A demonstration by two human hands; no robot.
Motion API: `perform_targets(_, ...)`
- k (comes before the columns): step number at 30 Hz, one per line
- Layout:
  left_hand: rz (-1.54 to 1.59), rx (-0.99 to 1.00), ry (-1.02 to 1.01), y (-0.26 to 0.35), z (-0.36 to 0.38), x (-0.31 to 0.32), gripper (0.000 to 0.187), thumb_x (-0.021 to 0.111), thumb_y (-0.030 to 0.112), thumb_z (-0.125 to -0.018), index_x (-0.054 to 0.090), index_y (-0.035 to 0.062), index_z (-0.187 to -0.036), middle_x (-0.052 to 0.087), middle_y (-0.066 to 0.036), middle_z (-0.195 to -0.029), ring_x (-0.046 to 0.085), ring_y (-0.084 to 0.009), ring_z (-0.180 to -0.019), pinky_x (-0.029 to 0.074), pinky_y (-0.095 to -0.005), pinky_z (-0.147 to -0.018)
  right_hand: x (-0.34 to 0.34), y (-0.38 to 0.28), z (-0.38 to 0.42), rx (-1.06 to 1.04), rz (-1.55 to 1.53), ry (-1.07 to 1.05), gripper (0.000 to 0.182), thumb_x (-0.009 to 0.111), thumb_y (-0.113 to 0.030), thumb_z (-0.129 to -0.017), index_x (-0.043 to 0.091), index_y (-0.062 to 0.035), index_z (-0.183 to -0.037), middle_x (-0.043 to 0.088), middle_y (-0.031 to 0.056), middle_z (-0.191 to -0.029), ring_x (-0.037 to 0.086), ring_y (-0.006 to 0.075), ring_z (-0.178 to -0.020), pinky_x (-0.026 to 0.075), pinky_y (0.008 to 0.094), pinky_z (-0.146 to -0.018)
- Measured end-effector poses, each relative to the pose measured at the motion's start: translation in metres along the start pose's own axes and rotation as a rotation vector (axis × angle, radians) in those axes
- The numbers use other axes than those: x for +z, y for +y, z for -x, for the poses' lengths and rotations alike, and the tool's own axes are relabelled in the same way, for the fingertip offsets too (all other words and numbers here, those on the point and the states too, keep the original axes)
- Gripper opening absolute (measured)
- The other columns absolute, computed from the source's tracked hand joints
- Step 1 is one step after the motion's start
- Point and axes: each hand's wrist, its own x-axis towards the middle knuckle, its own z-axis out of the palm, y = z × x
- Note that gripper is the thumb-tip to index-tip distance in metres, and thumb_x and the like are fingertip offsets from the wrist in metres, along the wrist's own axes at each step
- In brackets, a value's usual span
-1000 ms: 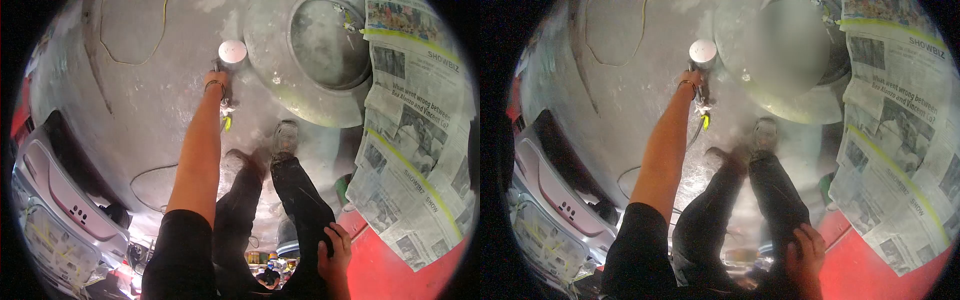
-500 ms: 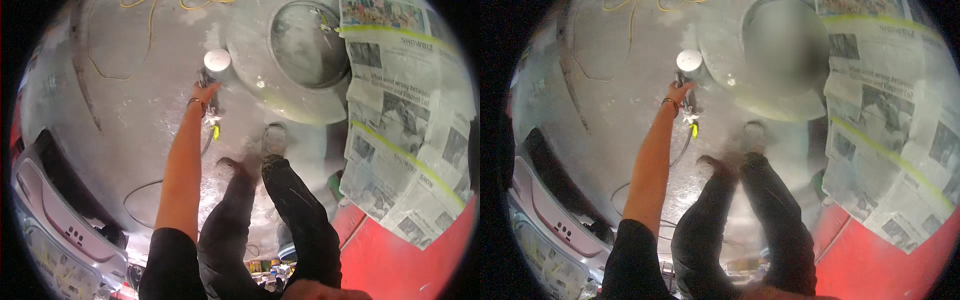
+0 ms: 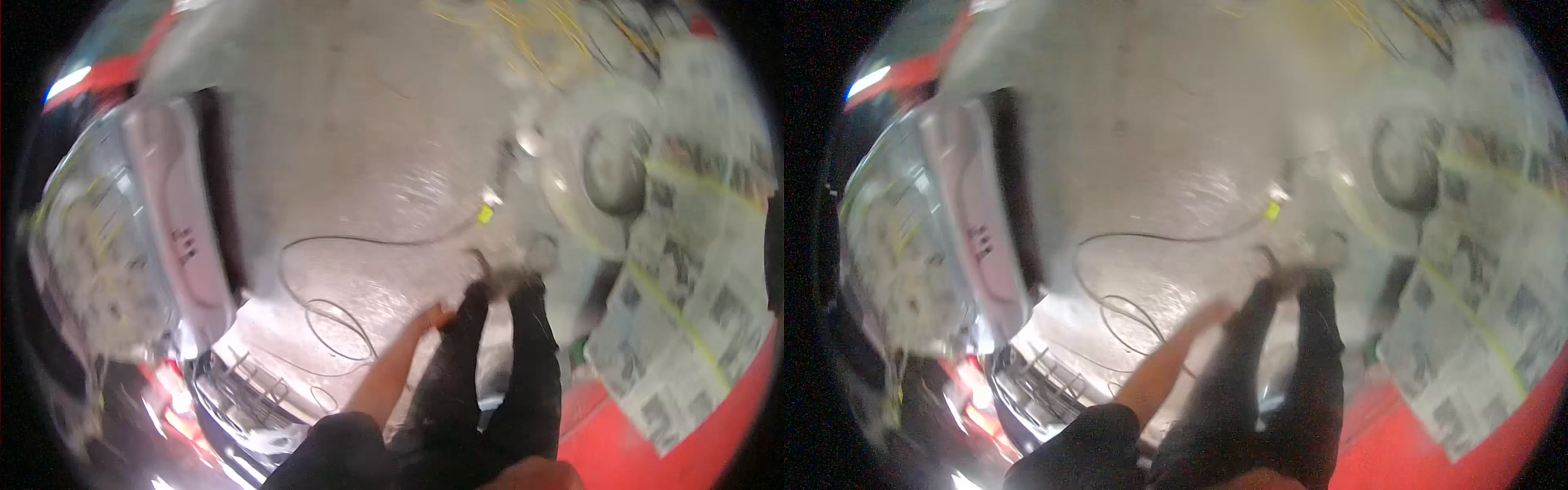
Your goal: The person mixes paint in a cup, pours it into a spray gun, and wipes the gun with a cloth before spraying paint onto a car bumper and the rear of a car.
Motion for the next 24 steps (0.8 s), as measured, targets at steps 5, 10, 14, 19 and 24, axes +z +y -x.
perform_targets(5, 0.906, -0.269, -0.288, -0.060, 0.255, 0.118, 0.059, 0.054, 0.059, -0.105, 0.061, 0.0160, -0.145, 0.059, -0.007, -0.146, 0.052, -0.0246, -0.137, 0.044, -0.0463, -0.114, 0.080, -0.040, 0.017, 0.275, 0.330, -0.315, 0.048, 0.060, -0.033, -0.107, 0.072, 0.0122, -0.115, 0.077, 0.0226, -0.105, 0.077, 0.0289, -0.086, 0.059, 0.0413, -0.075)
perform_targets(10, 1.213, -0.153, -0.168, -0.033, 0.374, 0.190, 0.056, 0.058, 0.059, -0.103, 0.070, 0.0146, -0.135, 0.070, -0.007, -0.133, 0.063, -0.0237, -0.126, 0.050, -0.0438, -0.107, 0.155, -0.075, 0.035, 0.469, 0.691, -0.662, 0.048, 0.060, -0.035, -0.108, 0.073, 0.0102, -0.120, 0.077, 0.0206, -0.108, 0.077, 0.0268, -0.088, 0.060, 0.0402, -0.076)
perform_targets(14, 1.257, -0.119, 0.125, -0.039, 0.417, 0.171, 0.055, 0.059, 0.057, -0.103, 0.070, 0.0135, -0.135, 0.070, -0.009, -0.133, 0.063, -0.0248, -0.126, 0.050, -0.0439, -0.108, 0.176, -0.051, 0.063, 0.494, 1.089, -0.465, 0.045, 0.062, -0.035, -0.108, 0.072, 0.0042, -0.129, 0.078, 0.0178, -0.114, 0.077, 0.0243, -0.094, 0.060, 0.0384, -0.080)
perform_targets(19, 1.320, -0.049, 0.429, -0.061, 0.443, 0.133, 0.054, 0.060, 0.054, -0.103, 0.070, 0.0120, -0.135, 0.070, -0.010, -0.132, 0.063, -0.0262, -0.125, 0.050, -0.0440, -0.108, 0.005, 0.031, 0.019, 0.561, 1.492, 0.071, 0.043, 0.064, -0.031, -0.108, 0.067, -0.0046, -0.142, 0.073, 0.0188, -0.130, 0.073, 0.0259, -0.114, 0.056, 0.0373, -0.096)
perform_targets(24, 1.345, -0.011, 0.570, -0.114, 0.462, 0.101, 0.052, 0.061, 0.051, -0.104, 0.070, 0.0105, -0.135, 0.070, -0.012, -0.132, 0.063, -0.0275, -0.125, 0.050, -0.0441, -0.108, 0.008, 0.079, -0.091, 0.715, 1.847, 0.110, 0.047, 0.062, -0.034, -0.108, 0.064, -0.0046, -0.145, 0.069, 0.0197, -0.136, 0.068, 0.0276, -0.122, 0.053, 0.0403, -0.102)
